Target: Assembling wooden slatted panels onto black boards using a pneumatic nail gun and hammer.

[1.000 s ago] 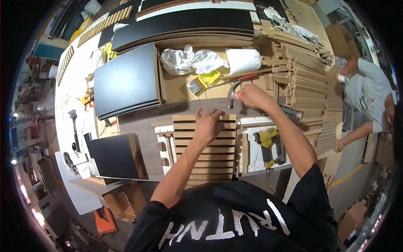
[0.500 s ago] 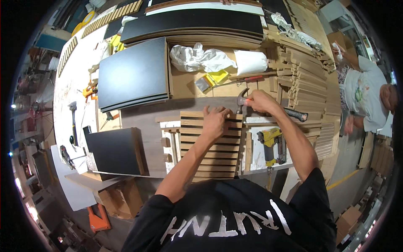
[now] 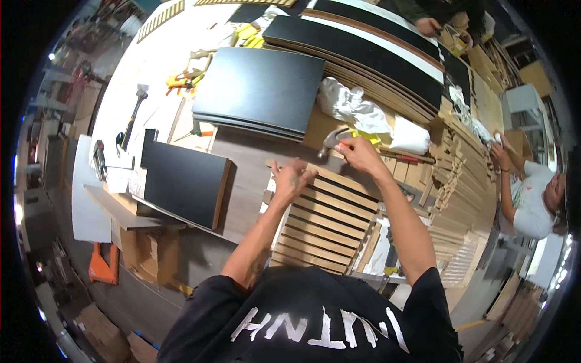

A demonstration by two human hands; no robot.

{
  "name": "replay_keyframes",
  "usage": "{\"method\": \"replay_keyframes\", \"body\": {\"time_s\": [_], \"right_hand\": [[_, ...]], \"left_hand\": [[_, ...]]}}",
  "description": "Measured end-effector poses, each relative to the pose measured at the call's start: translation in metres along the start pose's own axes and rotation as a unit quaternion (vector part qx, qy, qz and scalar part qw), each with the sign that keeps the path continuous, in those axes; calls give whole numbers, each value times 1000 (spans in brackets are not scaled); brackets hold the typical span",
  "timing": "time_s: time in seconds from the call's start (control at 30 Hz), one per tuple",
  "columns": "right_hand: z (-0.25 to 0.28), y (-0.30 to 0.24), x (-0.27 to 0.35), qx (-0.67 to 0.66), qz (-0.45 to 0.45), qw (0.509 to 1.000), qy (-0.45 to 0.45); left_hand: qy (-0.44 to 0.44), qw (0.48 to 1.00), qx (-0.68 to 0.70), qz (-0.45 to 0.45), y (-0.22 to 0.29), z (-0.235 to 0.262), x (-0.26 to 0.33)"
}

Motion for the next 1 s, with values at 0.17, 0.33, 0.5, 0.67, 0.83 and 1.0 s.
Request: {"method": "replay_keyframes", "body": {"time_s": [0.17, 0.33, 0.5, 0.67, 0.83, 1.0], "right_hand": [[-20, 3, -28, 37, -23, 998, -50], [-20, 13, -32, 47, -24, 998, 21], [-24, 13, -36, 31, -56, 997, -47], [-28, 2, -35, 64, -45, 996, -31], [-27, -10, -28, 52, -70, 995, -47], [-13, 5, 18, -145, -124, 945, 264]], "left_hand": [[2, 1000, -19, 19, -1, 2, -5], [-26, 998, -20, 45, 2, 5, -5], [-35, 999, 6, 39, 0, 3, -6], [-18, 999, 4, 34, -5, 5, -6], [-51, 997, -28, 53, 2, 13, 1], [56, 984, -9, -166, -11, 4, -9]]}}
Point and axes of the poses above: each hand's wrist, its own x-axis away from the middle knuckle, its own z-axis out of the back of the hand, y = z × x, the point moved 1 cm from there along -x, towards the middle knuckle, and after that the axes turned 15 degrees about z, right-handed, at the moved point
